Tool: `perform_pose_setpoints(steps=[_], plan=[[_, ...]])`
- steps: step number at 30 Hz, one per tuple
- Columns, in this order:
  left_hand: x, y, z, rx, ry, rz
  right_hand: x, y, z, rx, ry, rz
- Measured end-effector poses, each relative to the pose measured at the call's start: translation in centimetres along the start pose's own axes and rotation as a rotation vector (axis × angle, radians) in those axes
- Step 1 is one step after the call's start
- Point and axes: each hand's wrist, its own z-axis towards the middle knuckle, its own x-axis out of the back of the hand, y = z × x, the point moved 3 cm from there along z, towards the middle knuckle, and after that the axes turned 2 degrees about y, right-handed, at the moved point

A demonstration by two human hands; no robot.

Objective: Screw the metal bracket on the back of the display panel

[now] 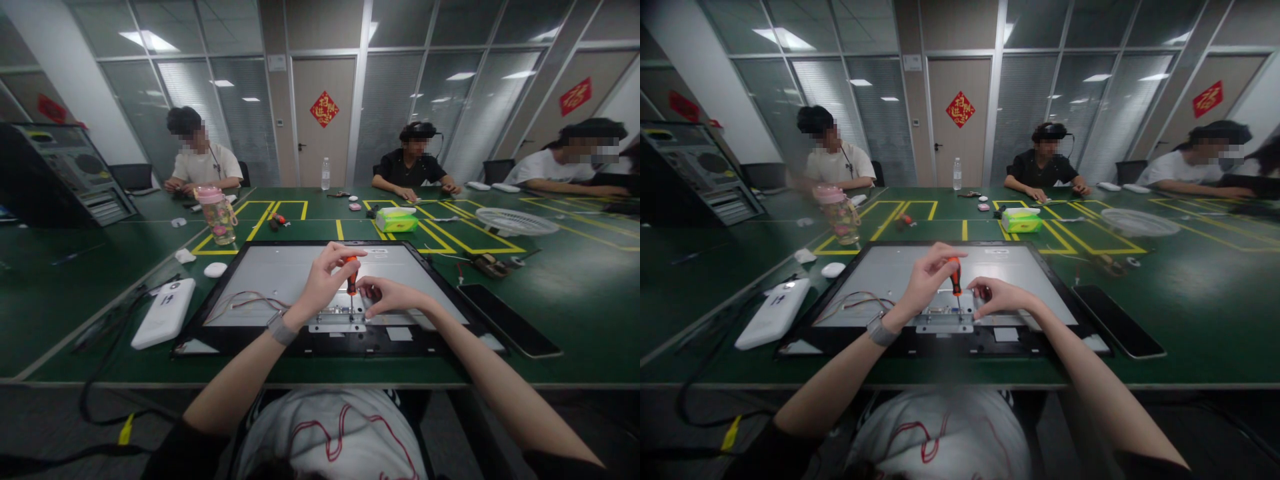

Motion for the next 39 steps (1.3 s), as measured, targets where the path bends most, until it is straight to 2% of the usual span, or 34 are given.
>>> perform_pose_setpoints(steps=[5,15,19,25,31,36,39], plan=[[0.02,-0.21,0.00,0.028,-0.044,-0.047,0.02,-0.04,-0.05,-0.025,0.000,-0.001],[-0.10,-0.05,-0.08,0.013,-0.029,-0.029,0.02,-0.55,-0.08,-0.020,-0.007,0.030],[-0.10,-0.16,-0.02,0.044,-0.063,-0.112,-0.03,-0.36,-0.05,-0.025,-0.010,0.027],[-0.01,0.03,-0.05,-0.002,0.024,-0.030,-0.06,-0.35,-0.02,0.006,-0.008,0.011],[-0.07,-0.40,-0.04,0.081,-0.009,-0.151,-0.08,-0.32,-0.05,-0.026,-0.009,0.037],[-0.16,-0.03,-0.12,0.008,0.024,-0.024,-0.03,-0.55,-0.10,-0.010,-0.012,0.041],[-0.21,-0.23,-0.15,0.036,0.007,-0.104,0.01,-0.52,-0.12,-0.023,-0.010,0.033]])
